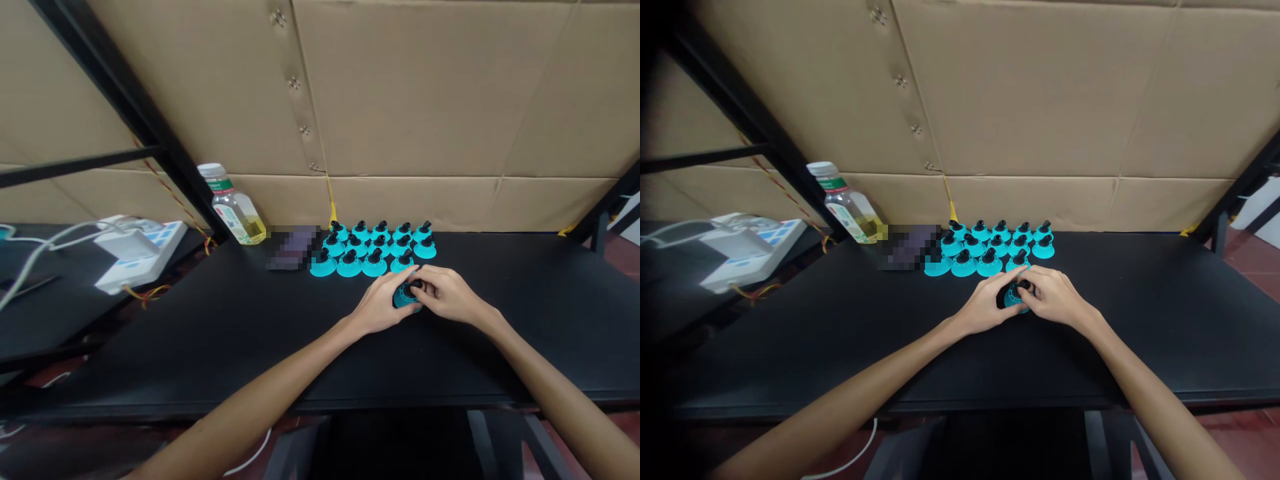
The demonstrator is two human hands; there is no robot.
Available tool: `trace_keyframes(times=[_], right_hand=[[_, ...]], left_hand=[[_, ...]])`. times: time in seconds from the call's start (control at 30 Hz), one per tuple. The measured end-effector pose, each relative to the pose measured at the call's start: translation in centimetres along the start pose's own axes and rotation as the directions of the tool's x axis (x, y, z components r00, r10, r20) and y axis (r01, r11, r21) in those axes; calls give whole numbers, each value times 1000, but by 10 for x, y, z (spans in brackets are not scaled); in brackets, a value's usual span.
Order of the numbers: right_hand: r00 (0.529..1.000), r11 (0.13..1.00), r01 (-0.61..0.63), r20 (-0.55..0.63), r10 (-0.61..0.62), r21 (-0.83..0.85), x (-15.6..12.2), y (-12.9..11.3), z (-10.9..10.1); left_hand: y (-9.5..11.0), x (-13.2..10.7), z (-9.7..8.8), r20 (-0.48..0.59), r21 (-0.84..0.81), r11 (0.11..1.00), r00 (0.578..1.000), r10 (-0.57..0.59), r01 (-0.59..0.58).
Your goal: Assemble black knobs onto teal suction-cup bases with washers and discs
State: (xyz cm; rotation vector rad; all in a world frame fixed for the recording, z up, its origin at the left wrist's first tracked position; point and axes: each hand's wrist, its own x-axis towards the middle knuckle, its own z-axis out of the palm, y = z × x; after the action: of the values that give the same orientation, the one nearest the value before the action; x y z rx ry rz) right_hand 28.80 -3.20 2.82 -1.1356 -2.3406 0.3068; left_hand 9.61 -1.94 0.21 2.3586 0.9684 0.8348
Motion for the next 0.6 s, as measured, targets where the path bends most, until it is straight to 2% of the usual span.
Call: trace_keyframes(times=[0.47,0.6], right_hand=[[1000,1000,16,-27,-16,25,-1,2,4],[1000,999,17,-27,-16,38,-1,3,4]], left_hand=[[0,0,0,16,69,998,1000,-6,5],[-1,0,0,-11,78,997,1000,-16,17]])
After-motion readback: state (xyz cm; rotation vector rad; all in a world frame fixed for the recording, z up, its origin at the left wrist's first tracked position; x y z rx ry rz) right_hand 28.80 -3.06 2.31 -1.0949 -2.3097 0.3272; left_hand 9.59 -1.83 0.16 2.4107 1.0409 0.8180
